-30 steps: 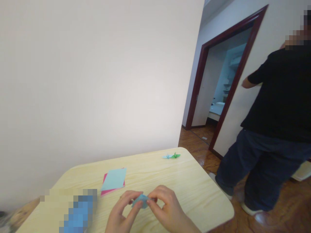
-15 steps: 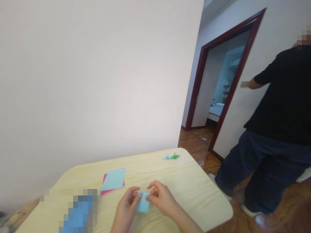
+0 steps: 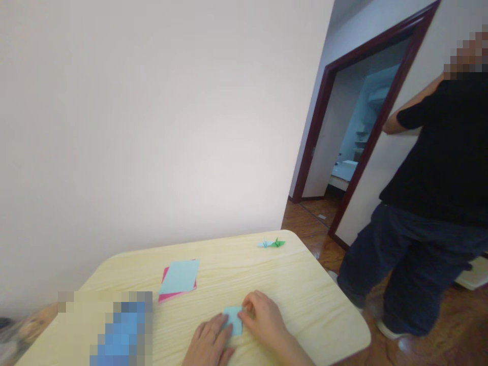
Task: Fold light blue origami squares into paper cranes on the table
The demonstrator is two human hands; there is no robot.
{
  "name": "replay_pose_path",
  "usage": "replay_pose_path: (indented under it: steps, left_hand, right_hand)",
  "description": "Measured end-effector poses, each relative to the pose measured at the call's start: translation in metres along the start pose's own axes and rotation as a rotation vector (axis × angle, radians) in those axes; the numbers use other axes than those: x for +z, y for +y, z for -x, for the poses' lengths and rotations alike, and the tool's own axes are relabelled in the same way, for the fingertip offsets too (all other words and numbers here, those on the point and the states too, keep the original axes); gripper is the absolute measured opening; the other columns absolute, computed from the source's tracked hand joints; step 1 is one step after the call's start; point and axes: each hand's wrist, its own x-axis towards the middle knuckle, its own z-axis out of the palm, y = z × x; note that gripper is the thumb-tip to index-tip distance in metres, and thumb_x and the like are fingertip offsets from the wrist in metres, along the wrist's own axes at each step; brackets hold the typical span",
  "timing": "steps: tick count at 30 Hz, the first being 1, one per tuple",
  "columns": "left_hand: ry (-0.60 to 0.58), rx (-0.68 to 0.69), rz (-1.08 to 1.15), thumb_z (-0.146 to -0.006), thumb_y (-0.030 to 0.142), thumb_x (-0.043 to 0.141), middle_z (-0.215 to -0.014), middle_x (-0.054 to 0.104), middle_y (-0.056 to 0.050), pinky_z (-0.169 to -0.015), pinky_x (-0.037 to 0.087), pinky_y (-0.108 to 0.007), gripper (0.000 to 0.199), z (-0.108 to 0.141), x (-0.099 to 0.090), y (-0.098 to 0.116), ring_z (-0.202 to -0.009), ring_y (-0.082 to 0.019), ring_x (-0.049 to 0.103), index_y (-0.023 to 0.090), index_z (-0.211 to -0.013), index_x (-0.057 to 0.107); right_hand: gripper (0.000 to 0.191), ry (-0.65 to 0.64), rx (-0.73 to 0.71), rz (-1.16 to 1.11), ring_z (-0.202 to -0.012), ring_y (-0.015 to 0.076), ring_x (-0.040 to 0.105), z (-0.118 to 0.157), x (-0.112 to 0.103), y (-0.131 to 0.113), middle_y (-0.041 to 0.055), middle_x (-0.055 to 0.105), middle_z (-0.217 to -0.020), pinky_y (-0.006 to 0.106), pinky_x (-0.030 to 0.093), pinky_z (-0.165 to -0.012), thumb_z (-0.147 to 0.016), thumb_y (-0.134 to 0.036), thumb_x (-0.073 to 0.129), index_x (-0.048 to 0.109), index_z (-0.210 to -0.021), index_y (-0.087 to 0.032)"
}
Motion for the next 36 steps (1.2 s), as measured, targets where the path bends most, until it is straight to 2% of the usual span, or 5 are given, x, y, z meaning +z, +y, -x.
replay_pose_path:
  steps: [7, 14, 19, 25, 36]
  left_hand:
    - [-0.062, -0.012, -0.025, -0.083, 0.042, 0.051, -0.116, 0.063, -0.005, -0.08, 0.048, -0.03, 0.032, -0.001, -0.003, 0.002, -0.1, -0.02, 0.06, 0.024, -0.108, 0.057]
    - [-0.186, -0.048, -0.015, -0.083, 0.038, 0.052, -0.122, 0.059, -0.004, -0.083, 0.047, -0.036, 0.043, -0.003, -0.005, 0.003, -0.104, -0.023, 0.058, 0.028, -0.124, 0.046]
    - [-0.221, -0.081, 0.027, -0.082, 0.036, 0.053, -0.131, 0.051, -0.005, -0.085, 0.047, -0.037, 0.046, -0.003, -0.007, 0.004, -0.111, -0.025, 0.053, 0.028, -0.127, 0.043]
    - [-0.216, -0.113, 0.109, -0.08, 0.036, 0.054, -0.129, 0.052, -0.007, -0.088, 0.047, -0.037, 0.047, 0.001, -0.006, -0.003, -0.111, -0.024, 0.053, 0.019, -0.123, 0.045]
    - [-0.306, -0.133, 0.164, -0.083, 0.039, 0.051, -0.13, 0.052, -0.005, -0.09, 0.045, -0.041, 0.046, 0.002, -0.012, -0.008, -0.113, -0.024, 0.051, 0.026, -0.126, 0.044]
  right_hand:
    - [0.003, 0.027, 0.063, -0.017, -0.07, 0.0134, 0.056, -0.001, 0.006, 0.001, -0.0008, 0.062, -0.072, 0.021, 0.038, -0.065, -0.069, -0.02, 0.062, 0.062, -0.072, -0.019]
    - [0.012, 0.003, -0.012, -0.041, -0.066, 0.0123, 0.056, -0.006, 0.013, 0.001, -0.0014, 0.064, -0.07, 0.02, 0.039, -0.064, -0.067, -0.011, 0.06, 0.064, -0.075, -0.02]
    - [0.009, -0.007, -0.176, 0.009, -0.073, 0.0137, 0.058, -0.004, 0.011, 0.005, -0.001, 0.066, -0.073, 0.022, 0.039, -0.07, -0.072, -0.012, 0.061, 0.065, -0.072, -0.02]
    - [0.011, -0.033, -0.388, 0.077, -0.076, 0.0143, 0.059, -0.002, 0.01, 0.009, -0.0011, 0.069, -0.078, 0.023, 0.041, -0.073, -0.075, -0.01, 0.061, 0.065, -0.075, -0.021]
    - [0.015, 0.01, -0.626, 0.153, -0.074, 0.0141, 0.059, -0.001, 0.016, 0.02, -0.0008, 0.07, -0.082, 0.023, 0.045, -0.068, -0.084, -0.016, 0.052, 0.065, -0.08, -0.021]
